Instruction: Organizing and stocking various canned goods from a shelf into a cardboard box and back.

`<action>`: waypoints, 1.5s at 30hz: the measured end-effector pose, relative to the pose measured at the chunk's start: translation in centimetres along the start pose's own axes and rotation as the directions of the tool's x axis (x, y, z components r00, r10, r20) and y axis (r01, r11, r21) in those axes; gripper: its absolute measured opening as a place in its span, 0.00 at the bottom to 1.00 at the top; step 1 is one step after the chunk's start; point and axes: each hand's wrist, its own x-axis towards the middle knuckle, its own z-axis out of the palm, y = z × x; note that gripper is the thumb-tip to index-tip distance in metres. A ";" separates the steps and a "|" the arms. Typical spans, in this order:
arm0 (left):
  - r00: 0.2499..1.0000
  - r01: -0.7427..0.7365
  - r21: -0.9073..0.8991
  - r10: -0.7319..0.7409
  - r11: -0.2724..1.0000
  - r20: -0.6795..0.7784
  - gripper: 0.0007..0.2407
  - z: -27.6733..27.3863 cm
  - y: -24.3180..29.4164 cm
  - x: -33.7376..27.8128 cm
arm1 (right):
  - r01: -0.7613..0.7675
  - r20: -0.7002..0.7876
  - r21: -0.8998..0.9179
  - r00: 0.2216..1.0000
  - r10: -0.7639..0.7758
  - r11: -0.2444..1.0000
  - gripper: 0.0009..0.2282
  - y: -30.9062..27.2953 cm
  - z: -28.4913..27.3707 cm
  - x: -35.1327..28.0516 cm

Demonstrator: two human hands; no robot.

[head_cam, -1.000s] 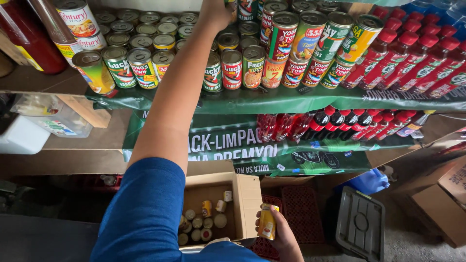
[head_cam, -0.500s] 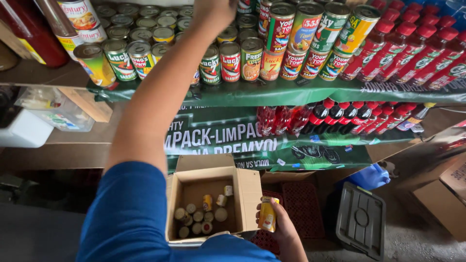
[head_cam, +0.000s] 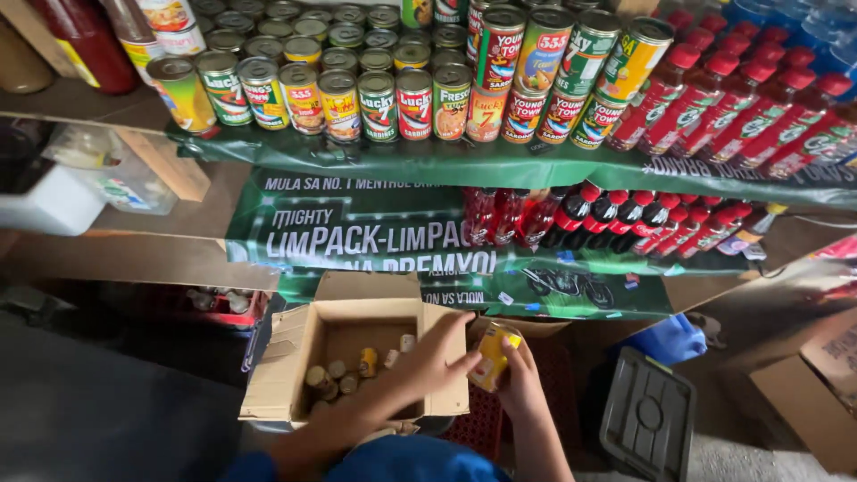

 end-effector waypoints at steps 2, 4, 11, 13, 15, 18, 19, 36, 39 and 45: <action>0.993 0.048 -0.028 -0.051 0.998 -0.109 0.26 1.9 1.2 -1.0 | 0.037 0.002 -0.041 0.999 -0.037 0.998 0.16 0.4 0.2 0.1; 0.938 0.310 -0.253 -0.339 0.916 -0.077 0.28 3.7 2.6 -1.9 | 0.035 0.013 -0.010 0.999 -0.035 0.999 0.16 0.1 1.5 -0.6; 0.863 0.317 -0.597 -0.485 0.737 -0.140 0.26 4.9 0.3 -3.1 | -0.068 0.146 -0.054 0.986 0.075 0.996 0.28 -2.1 3.0 -1.5; 0.868 0.196 -0.821 -0.485 0.536 -0.110 0.24 4.7 -1.6 -3.4 | 0.035 0.323 -0.153 0.946 0.017 0.988 0.24 -4.0 3.6 -1.9; 0.857 0.125 -0.930 -0.510 0.345 -0.074 0.22 2.6 0.7 -3.1 | 0.092 0.336 -0.214 0.942 -0.015 0.972 0.23 -6.2 4.9 -2.9; 0.881 0.030 -0.995 -0.473 0.100 -0.021 0.22 0.4 2.9 -2.6 | 0.277 0.389 -0.340 0.912 -0.134 0.899 0.23 -8.0 5.6 -4.0; 0.909 0.026 -0.998 -0.418 0.054 0.001 0.23 -0.2 3.4 -2.4 | 0.391 0.422 -0.401 0.881 -0.212 0.828 0.24 -8.4 5.7 -4.2; 0.815 0.205 -0.808 -0.554 0.552 -0.171 0.18 7.4 5.0 -4.2 | 0.430 0.380 -0.445 0.885 -0.269 0.785 0.17 -6.3 2.6 -7.8; 0.797 0.245 -0.721 -0.559 0.648 -0.231 0.18 8.4 5.3 -4.8 | 0.438 0.398 -0.444 0.878 -0.266 0.782 0.15 -4.8 0.8 -7.0; 0.761 0.409 -0.392 -0.546 0.824 -0.351 0.18 8.0 5.9 -5.8 | 0.424 0.438 -0.470 0.874 -0.213 0.774 0.13 -2.7 -0.9 -5.2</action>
